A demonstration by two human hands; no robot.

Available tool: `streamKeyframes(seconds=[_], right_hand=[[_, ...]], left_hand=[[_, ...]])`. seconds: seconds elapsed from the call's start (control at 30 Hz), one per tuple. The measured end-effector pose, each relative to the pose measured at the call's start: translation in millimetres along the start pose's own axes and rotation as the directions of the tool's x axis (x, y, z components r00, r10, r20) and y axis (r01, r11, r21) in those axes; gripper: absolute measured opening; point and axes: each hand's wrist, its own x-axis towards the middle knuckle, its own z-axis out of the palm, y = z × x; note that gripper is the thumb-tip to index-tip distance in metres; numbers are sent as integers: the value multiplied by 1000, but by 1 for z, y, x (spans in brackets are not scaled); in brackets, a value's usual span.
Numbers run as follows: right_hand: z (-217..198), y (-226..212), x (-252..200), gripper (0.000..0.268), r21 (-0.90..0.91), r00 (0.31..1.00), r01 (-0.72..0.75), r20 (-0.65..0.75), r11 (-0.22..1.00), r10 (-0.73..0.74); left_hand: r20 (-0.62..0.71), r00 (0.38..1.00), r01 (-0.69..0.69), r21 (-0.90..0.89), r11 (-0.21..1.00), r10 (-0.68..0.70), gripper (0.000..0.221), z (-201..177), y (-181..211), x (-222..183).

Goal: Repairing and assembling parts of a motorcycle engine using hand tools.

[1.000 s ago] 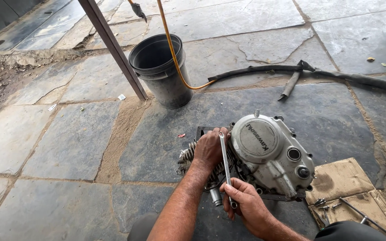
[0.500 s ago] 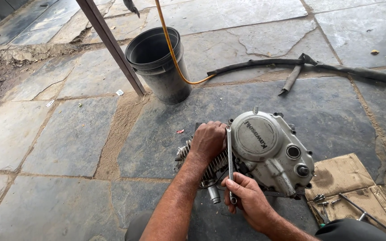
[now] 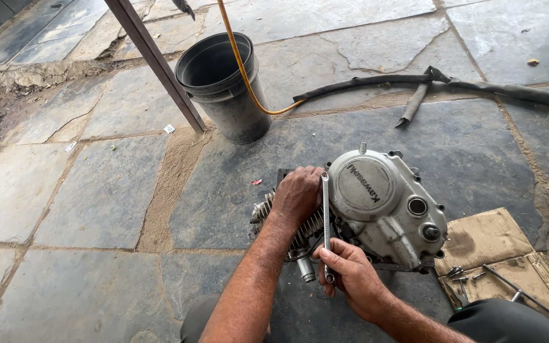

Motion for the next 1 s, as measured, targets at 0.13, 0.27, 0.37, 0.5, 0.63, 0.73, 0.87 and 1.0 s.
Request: streamKeyframes(seconds=[0.13,0.27,0.37,0.5,0.63,0.73,0.87,1.0], right_hand=[[-2,2,2,21,8,1000,7,-6,1000,-7],[-5,5,3,21,-13,1000,-10,-22,1000,10],[-5,8,3,22,-23,1000,-29,-3,999,28],[-2,10,3,22,-15,999,-45,-2,999,45],[0,14,6,22,-6,999,-38,13,999,38],[3,17,6,23,12,999,-30,38,999,30],[4,21,11,23,16,998,-8,64,1000,7],[7,19,13,21,4,999,0,51,1000,0]], left_hand=[[28,999,35,-33,999,-35,16,-9,1,2],[22,1000,-3,-3,1000,3,15,-1,-7,2],[45,999,-8,12,1000,8,14,-11,-4,5],[29,999,-38,1,999,38,18,-12,-7,3],[-5,999,-50,-8,999,50,22,-5,-12,0],[-51,996,-70,-20,997,69,22,-2,-15,-4],[-41,998,-57,-13,998,57,25,-1,-15,-6],[34,999,28,-40,999,-27,24,-8,-19,1]])
